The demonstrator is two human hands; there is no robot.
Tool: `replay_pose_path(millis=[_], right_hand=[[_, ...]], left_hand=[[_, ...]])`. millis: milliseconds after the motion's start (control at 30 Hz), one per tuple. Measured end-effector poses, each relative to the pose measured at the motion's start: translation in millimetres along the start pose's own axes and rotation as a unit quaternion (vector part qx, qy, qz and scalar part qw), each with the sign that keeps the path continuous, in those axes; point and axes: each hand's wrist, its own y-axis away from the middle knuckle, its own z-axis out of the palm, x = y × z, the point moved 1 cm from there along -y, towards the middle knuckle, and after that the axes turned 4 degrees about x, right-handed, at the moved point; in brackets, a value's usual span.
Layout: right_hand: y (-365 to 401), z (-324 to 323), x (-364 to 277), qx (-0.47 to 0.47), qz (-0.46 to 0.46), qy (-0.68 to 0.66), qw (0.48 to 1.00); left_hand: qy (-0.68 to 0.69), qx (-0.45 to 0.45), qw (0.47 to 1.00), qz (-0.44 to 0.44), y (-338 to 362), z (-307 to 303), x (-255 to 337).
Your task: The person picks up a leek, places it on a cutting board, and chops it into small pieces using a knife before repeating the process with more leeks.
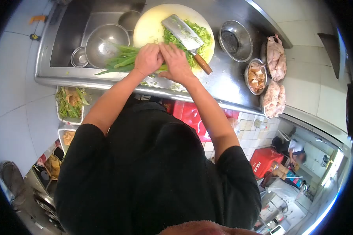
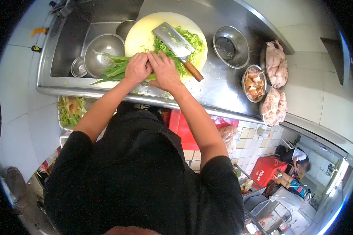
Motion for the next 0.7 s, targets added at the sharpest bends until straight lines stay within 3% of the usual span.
replay_pose_path(millis=[100,133,200,233,267,300,367,467,567,667,700], right_hand=[[-10,43,6,0.001,0.008,-0.047,0.999],[-12,46,7,0.01,-0.014,-0.027,1.0],[-12,45,5,0.019,-0.03,-0.001,0.999],[-13,43,5,0.007,-0.02,0.013,1.0],[-15,41,7,-0.006,-0.01,0.028,1.0],[-16,39,11,-0.019,-0.001,0.043,0.999],[-15,35,18,0.016,-0.007,0.057,0.998],[-17,28,25,0.026,-0.015,0.069,0.997],[-13,28,34,0.028,-0.019,0.069,0.997],[-13,30,31,0.044,-0.019,0.076,0.996],[-14,29,29,0.038,-0.014,0.081,0.996]], left_hand=[[0.078,0.024,0.981,-0.174,-4,0,0],[0.199,0.038,0.951,-0.234,-3,5,-15],[0.428,0.06,0.836,-0.339,-4,11,-50],[0.274,-0.054,0.921,-0.271,-10,-12,-38],[0.107,-0.164,0.962,-0.189,-24,-53,-9],[-0.064,-0.265,0.957,-0.097,-30,-77,6],[-0.177,-0.279,0.943,-0.039,-3,-70,-9],[-0.179,-0.279,0.943,-0.023,1,-62,-26],[-0.09,-0.379,0.921,-0.017,-18,-59,-42],[-0.003,-0.433,0.897,-0.083,-43,-80,-31],[-0.056,-0.391,0.918,-0.032,-41,-79,-31]])
